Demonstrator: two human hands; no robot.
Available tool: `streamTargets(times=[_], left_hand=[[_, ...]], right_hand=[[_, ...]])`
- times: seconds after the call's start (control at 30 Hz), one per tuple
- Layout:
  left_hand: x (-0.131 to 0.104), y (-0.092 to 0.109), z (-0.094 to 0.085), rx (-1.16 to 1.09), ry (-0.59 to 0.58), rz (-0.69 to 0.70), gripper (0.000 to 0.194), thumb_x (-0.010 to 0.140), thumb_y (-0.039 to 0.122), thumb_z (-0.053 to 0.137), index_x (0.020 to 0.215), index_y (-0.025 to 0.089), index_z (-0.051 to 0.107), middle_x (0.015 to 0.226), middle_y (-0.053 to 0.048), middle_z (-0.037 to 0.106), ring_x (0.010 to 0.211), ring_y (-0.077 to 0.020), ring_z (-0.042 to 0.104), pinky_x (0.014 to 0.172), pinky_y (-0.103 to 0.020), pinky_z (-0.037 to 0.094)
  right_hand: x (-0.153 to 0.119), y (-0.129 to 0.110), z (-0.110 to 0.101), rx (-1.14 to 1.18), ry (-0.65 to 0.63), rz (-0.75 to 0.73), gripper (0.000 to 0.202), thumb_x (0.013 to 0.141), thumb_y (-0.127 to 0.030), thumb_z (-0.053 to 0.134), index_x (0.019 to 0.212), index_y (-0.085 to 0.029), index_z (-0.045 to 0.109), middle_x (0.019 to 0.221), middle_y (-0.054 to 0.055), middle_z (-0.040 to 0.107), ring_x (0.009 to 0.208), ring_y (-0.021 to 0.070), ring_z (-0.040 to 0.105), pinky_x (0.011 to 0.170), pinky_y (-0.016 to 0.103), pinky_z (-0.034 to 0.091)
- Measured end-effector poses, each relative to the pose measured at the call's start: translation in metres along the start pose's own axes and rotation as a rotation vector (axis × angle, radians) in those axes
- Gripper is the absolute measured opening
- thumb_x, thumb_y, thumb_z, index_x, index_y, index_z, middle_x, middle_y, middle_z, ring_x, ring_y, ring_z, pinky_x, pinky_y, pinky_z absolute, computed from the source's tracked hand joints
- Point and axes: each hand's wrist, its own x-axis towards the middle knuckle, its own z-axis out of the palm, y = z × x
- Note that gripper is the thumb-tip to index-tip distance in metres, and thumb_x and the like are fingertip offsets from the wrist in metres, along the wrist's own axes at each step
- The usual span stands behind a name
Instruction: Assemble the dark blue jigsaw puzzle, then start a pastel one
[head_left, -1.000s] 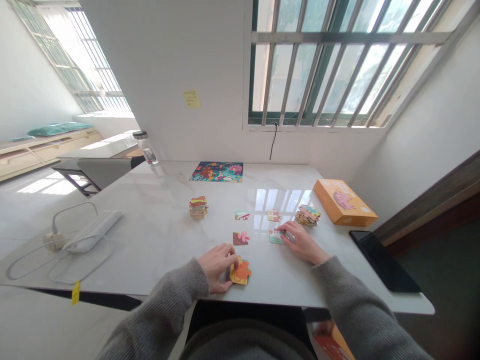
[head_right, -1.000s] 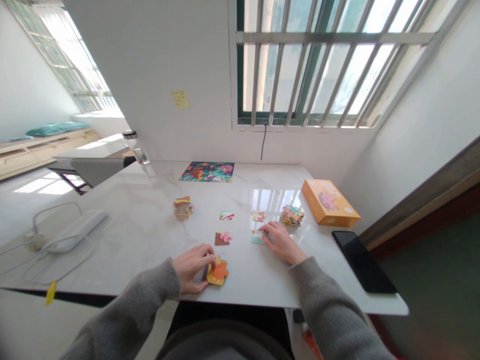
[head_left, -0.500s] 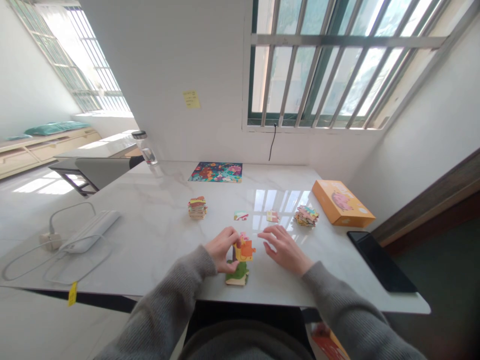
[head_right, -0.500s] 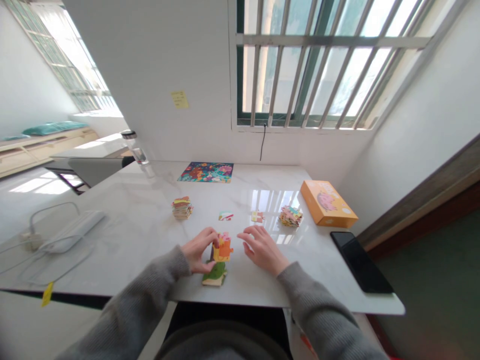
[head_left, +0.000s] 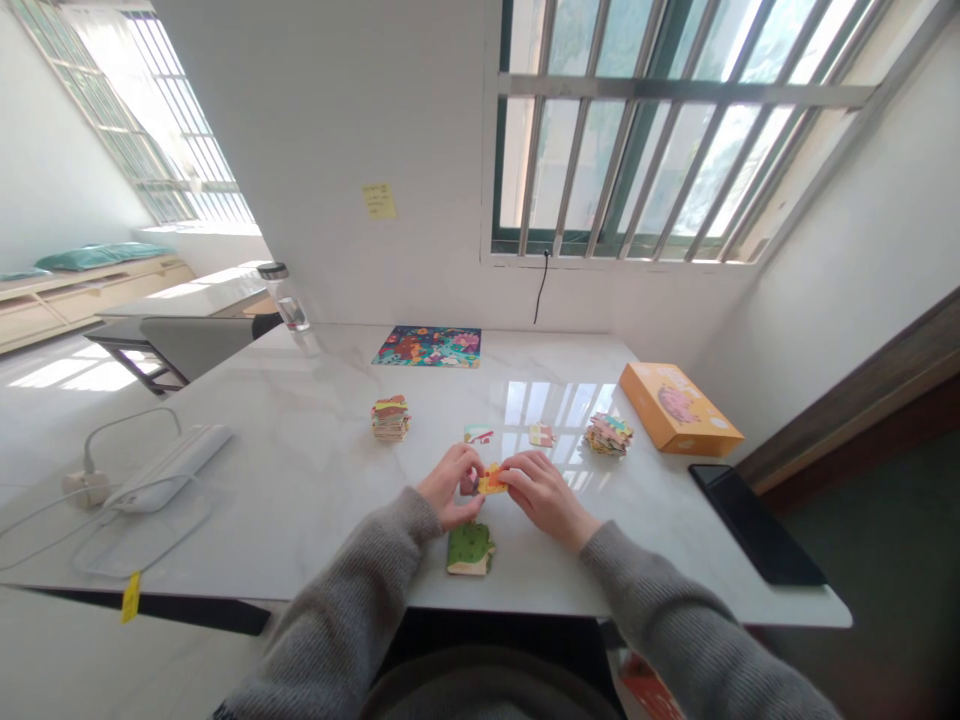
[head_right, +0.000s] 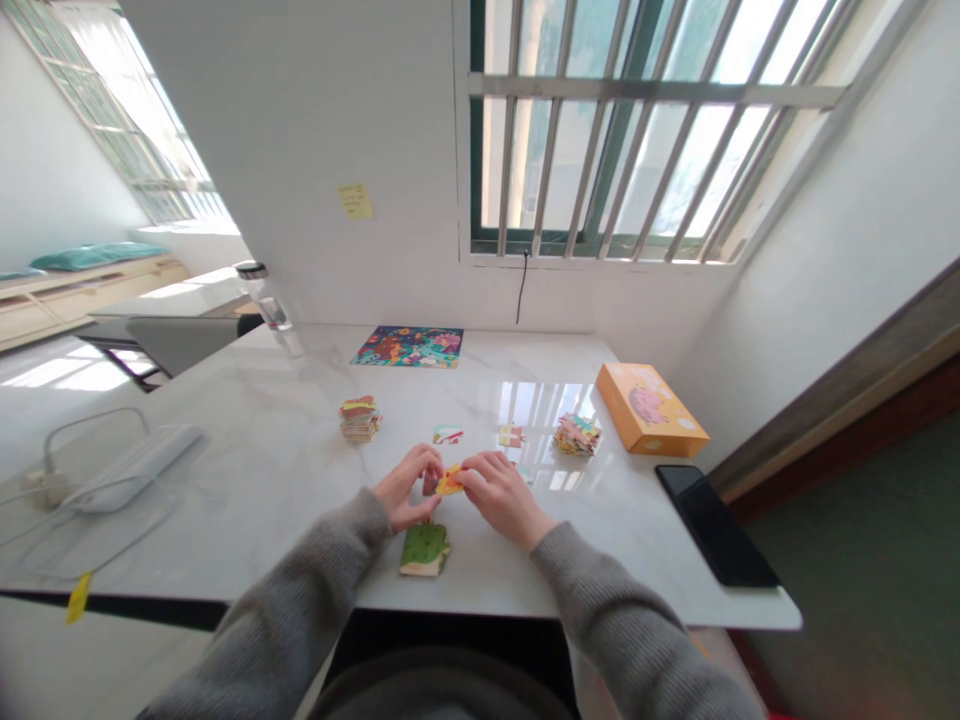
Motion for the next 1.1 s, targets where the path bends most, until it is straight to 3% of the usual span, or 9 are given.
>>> streamTargets(times=[0.1,0.2,0.33,0.43,0.57,0.67,0.77,0.93,1.1], left_hand=[[-0.001,-0.005,-0.003,0.062,0.123,-0.001,0.027,0.079,0.021,0.058,0.106,0.020,0.053,0.102,-0.007,0.055,0.092,-0.0211,0.054,0.080,-0.035,0.047],[-0.003,-0.011,-0.002,0.091,0.215,-0.033,0.031,0.084,0.022,0.054,0.115,0.020,0.052,0.101,-0.006,0.058,0.088,-0.0203,0.057,0.076,-0.035,0.047],[-0.004,-0.011,0.003,0.116,0.211,-0.051,0.032,0.087,0.025,0.053,0.118,0.019,0.054,0.098,-0.006,0.062,0.088,-0.0203,0.059,0.080,-0.036,0.047],[-0.005,-0.007,0.003,0.122,0.212,-0.058,0.028,0.089,0.026,0.052,0.116,0.020,0.056,0.093,-0.004,0.064,0.087,-0.0202,0.061,0.084,-0.037,0.047],[-0.007,-0.004,-0.003,0.070,0.224,-0.078,0.023,0.093,0.031,0.049,0.109,0.020,0.060,0.091,-0.004,0.066,0.086,-0.0196,0.063,0.083,-0.036,0.048],[-0.010,-0.003,-0.007,0.008,0.225,-0.097,0.024,0.096,0.036,0.046,0.101,0.019,0.062,0.090,-0.004,0.068,0.084,-0.0188,0.063,0.078,-0.034,0.049],[-0.010,0.000,-0.007,-0.001,0.229,-0.115,0.025,0.096,0.037,0.046,0.096,0.019,0.063,0.087,-0.003,0.069,0.081,-0.0179,0.063,0.076,-0.032,0.049],[-0.009,0.004,-0.006,0.023,0.208,-0.144,0.025,0.095,0.036,0.047,0.094,0.019,0.065,0.085,-0.003,0.070,0.078,-0.0171,0.061,0.075,-0.032,0.049],[-0.009,0.004,-0.008,0.037,0.204,-0.156,0.024,0.094,0.036,0.048,0.093,0.020,0.065,0.085,-0.003,0.070,0.077,-0.0172,0.061,0.075,-0.032,0.049]], right_hand=[[0.000,0.004,0.007,0.299,0.124,0.353,0.012,0.098,-0.030,0.054,0.094,-0.022,0.061,0.082,0.004,0.063,0.077,0.0189,0.058,0.071,0.034,0.050],[0.002,0.011,0.011,0.654,0.165,0.722,0.025,0.092,-0.045,0.060,0.091,-0.021,0.059,0.071,-0.001,0.056,0.058,0.0131,0.051,0.052,0.026,0.041],[0.005,0.016,0.011,0.860,0.195,0.855,0.032,0.087,-0.051,0.063,0.088,-0.020,0.057,0.070,-0.003,0.054,0.052,0.0095,0.045,0.045,0.022,0.031],[0.003,0.012,0.008,0.744,0.201,0.758,0.024,0.091,-0.044,0.059,0.091,-0.020,0.057,0.071,-0.003,0.053,0.056,0.0112,0.049,0.050,0.023,0.037],[-0.006,-0.004,0.004,0.373,0.120,0.316,0.008,0.096,-0.027,0.055,0.091,-0.022,0.058,0.085,0.002,0.056,0.078,0.0160,0.056,0.071,0.030,0.048],[-0.014,-0.020,0.002,0.163,-0.010,0.035,0.013,0.099,-0.017,0.049,0.095,-0.023,0.060,0.094,0.005,0.058,0.086,0.0171,0.055,0.076,0.031,0.048],[-0.016,-0.034,0.001,0.012,-0.123,-0.125,0.021,0.100,-0.012,0.045,0.094,-0.024,0.061,0.094,0.005,0.058,0.084,0.0171,0.050,0.077,0.031,0.047],[-0.014,-0.048,0.002,-0.071,-0.302,-0.271,0.021,0.102,-0.013,0.044,0.095,-0.023,0.061,0.092,0.004,0.057,0.082,0.0172,0.047,0.075,0.030,0.044],[-0.011,-0.050,-0.001,-0.083,-0.416,-0.222,0.015,0.103,-0.019,0.047,0.099,-0.023,0.061,0.095,0.004,0.058,0.087,0.0179,0.048,0.078,0.030,0.043]])
